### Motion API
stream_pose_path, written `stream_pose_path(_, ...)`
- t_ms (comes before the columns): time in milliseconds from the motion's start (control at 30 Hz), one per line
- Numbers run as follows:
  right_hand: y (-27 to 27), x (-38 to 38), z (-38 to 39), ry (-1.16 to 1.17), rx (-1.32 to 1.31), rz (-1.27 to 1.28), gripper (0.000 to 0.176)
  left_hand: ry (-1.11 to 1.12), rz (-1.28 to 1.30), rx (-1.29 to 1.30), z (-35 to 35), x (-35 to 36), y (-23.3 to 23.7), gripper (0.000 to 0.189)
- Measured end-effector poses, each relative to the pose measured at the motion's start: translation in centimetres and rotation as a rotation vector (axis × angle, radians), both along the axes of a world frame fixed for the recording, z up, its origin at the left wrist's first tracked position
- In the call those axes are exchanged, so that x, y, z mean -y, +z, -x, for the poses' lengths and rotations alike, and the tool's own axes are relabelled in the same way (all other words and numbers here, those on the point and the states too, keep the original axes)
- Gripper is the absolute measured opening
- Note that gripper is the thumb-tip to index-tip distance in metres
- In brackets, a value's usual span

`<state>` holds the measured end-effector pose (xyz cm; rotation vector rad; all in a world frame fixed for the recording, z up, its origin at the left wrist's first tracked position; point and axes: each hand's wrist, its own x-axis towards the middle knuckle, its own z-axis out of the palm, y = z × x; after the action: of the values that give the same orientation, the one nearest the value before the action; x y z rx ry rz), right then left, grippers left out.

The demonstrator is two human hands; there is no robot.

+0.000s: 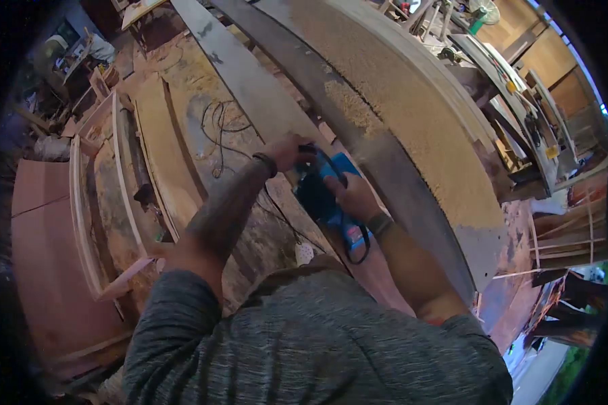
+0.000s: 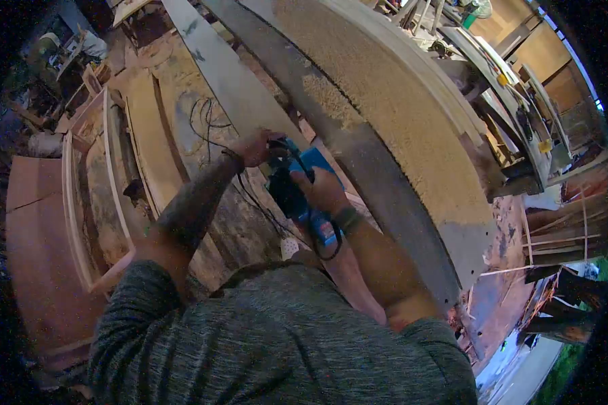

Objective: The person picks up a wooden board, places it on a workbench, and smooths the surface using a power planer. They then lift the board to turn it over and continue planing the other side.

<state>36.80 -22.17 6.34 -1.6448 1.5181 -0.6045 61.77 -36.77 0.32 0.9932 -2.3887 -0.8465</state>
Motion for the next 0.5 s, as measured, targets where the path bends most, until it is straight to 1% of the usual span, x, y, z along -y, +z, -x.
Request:
stream_pose_path(100,0.1,1.8,-1.0,0.006,0.024,-0.042,0.074,0.066,-0.218,0.115,-0.8,0.3,4.4,0.056)
stream_pose_path(200,0.4,3.6,-2.1,0.002,0.041,-0.050,0.073,0.089,-0.142,0.175,-1.7,1.8,5.0,0.062)
stream_pose_path(300,0.8,5.6,-3.1,0.007,0.052,-0.034,0.073,0.120,-0.156,0.196,-2.7,3.5,5.2,0.064)
stream_pose_path(367,0.6,6.7,-3.9,0.001,0.065,-0.018,0.072,0.086,-0.189,0.172,-3.3,4.9,5.0,0.064)
stream_pose_path(467,1.7,8.4,-5.2,0.001,0.101,0.010,0.071,0.050,-0.257,0.088,-4.3,6.8,4.4,0.062)
stream_pose_path(500,1.3,9.4,-5.7,0.007,0.058,0.022,0.071,0.051,-0.225,0.104,-4.9,7.6,4.8,0.061)
